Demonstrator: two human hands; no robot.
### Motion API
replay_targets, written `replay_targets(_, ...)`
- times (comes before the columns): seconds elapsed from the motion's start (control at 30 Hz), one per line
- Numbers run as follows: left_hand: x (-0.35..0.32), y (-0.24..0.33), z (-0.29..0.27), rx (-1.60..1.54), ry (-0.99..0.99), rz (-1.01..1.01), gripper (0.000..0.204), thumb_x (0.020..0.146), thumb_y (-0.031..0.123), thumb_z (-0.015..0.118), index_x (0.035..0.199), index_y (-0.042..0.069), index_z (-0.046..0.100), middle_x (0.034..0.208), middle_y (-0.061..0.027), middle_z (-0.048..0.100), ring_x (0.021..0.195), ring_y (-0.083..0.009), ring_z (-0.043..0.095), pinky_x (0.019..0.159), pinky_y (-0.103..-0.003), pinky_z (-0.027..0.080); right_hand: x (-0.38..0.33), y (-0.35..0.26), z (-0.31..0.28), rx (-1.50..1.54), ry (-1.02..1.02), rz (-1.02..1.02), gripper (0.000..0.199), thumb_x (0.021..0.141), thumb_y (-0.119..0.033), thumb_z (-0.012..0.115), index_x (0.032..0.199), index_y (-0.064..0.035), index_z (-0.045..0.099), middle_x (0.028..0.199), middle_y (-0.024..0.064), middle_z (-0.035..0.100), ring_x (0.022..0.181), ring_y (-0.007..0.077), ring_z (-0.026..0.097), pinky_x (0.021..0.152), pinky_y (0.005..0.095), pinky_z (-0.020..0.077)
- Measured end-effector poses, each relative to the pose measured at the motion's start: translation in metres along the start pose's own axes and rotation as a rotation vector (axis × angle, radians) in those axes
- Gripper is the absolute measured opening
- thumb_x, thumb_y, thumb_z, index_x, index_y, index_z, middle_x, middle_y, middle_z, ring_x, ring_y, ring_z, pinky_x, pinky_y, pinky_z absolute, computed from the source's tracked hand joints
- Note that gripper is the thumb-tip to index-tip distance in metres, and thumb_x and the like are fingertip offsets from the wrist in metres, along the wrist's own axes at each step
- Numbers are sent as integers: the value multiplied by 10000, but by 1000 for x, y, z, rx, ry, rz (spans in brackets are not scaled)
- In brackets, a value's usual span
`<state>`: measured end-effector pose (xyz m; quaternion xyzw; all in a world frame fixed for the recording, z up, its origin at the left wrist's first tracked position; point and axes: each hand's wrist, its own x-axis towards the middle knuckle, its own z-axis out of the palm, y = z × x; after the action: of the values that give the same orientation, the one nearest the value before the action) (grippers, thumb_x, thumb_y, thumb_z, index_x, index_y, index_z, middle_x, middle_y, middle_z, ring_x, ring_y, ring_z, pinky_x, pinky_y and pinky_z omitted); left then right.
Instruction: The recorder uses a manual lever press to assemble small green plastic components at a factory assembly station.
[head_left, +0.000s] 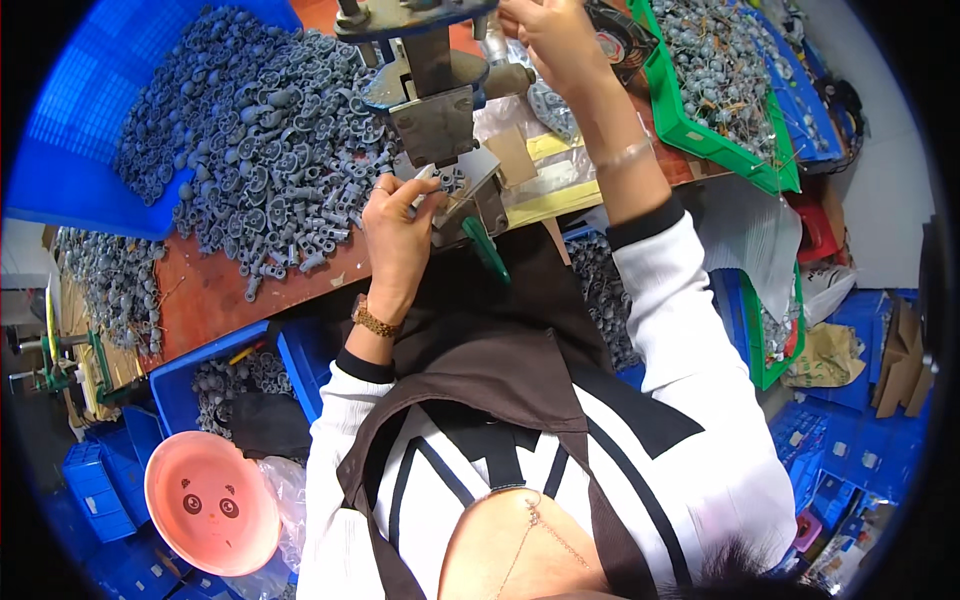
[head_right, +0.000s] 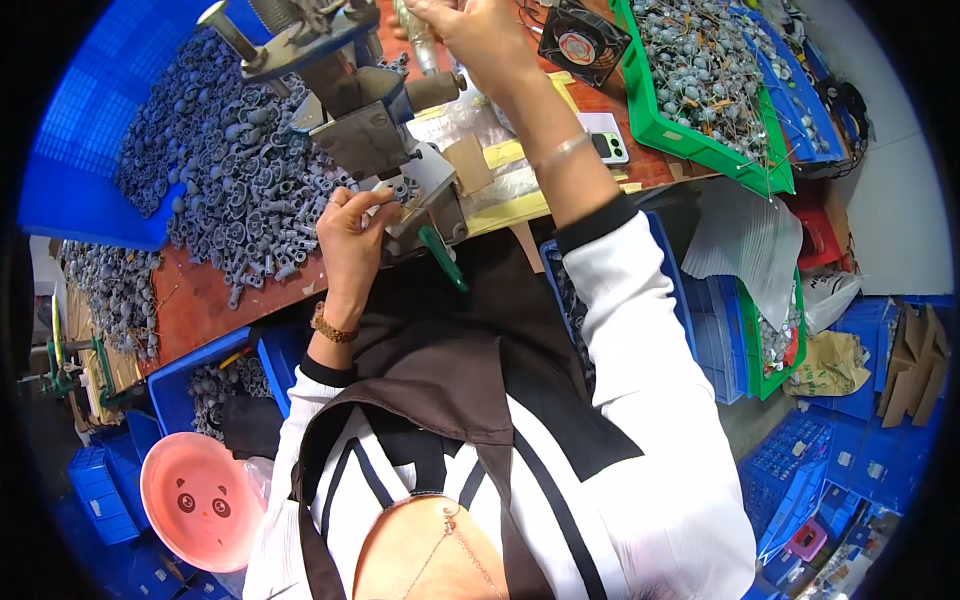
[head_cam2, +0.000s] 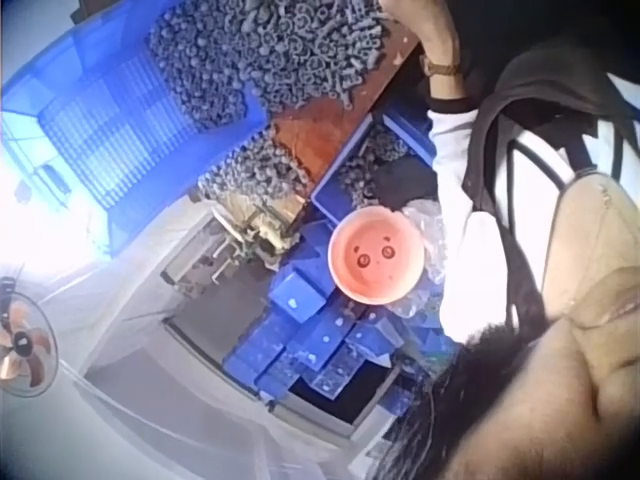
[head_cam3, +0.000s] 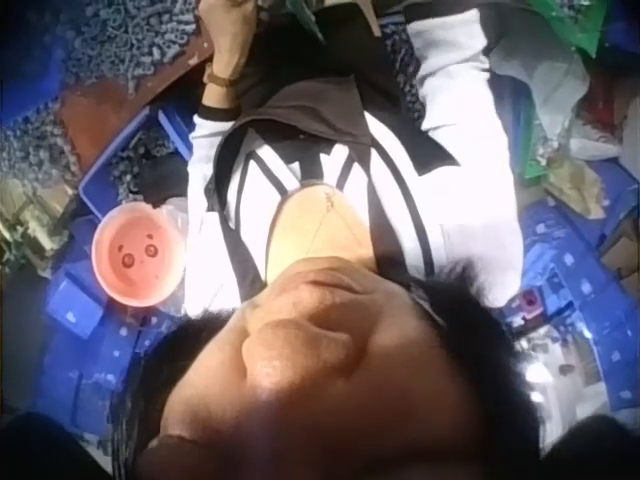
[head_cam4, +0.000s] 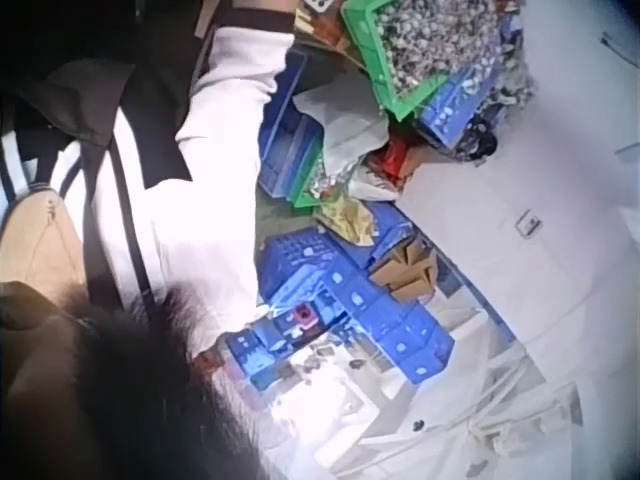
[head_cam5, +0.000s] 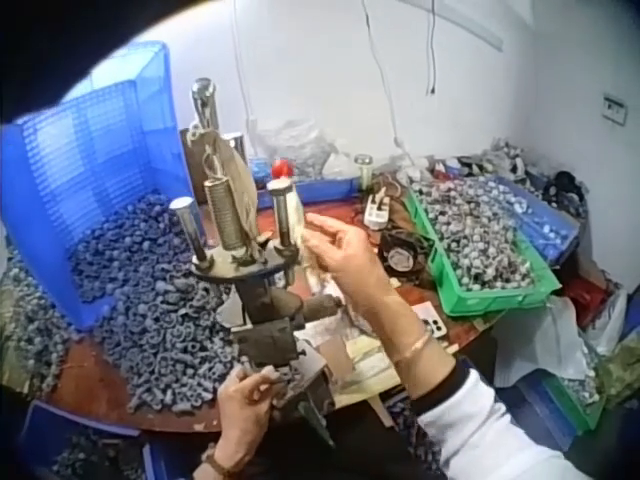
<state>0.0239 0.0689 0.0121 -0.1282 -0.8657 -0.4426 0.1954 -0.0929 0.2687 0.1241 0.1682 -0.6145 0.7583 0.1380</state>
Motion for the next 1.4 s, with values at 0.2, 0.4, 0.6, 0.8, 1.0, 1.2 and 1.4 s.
replay_targets(0.2,-4,1,-4,10,-3,-71,171,724,53,764,891,57,726,697,-70,499,585,-185,488,542,-316,388,-134,-25,16,-431,-35,-696,224,744,-140,790,824,-57,597,804,71,610,873,252,650,900,415,489)
replay_targets(0.4,1,0,-24,-28,-188,-96,293,761,125,755,1043,72,695,785,-111,577,647,-232,558,614,-342,461,-121,-69,14,-657,70,-587,245,768,-86,756,954,-3,619,853,73,657,891,201,637,898,381,485)
replay_targets(0.6,81,-75,-102,249,115,-80,324,814,199,723,1087,35,663,941,-169,672,847,-302,655,745,-378,511,-168,25,17,-918,-105,139,272,770,-109,758,984,-26,613,772,85,642,708,202,632,663,304,494)
replay_targets(0.8,164,-178,-124,776,51,90,370,860,272,650,1142,32,644,1050,-209,657,990,-378,605,852,-438,478,-184,42,22,-619,-116,102,124,801,-71,720,844,-7,624,725,76,620,633,148,598,582,275,462)
replay_targets(1.0,169,-164,-118,849,-180,73,322,796,230,719,1031,26,633,991,-192,622,965,-380,587,799,-440,480,-223,-69,-73,-305,47,545,83,813,-73,722,817,-16,661,725,-12,628,674,53,558,609,207,443)
replay_targets(1.2,163,-168,-106,778,-260,-19,327,784,201,730,1038,20,629,1050,-216,635,989,-395,592,816,-442,479,-248,-120,-183,-1064,108,550,110,846,-104,672,828,4,682,712,0,641,649,66,572,594,216,458)
replay_targets(1.4,160,-130,-98,748,-253,71,288,740,55,665,1021,9,620,1003,-224,633,944,-412,591,794,-453,470,-120,-49,-338,-1482,638,16,177,849,-229,673,898,-61,701,750,105,693,657,213,665,614,312,509)
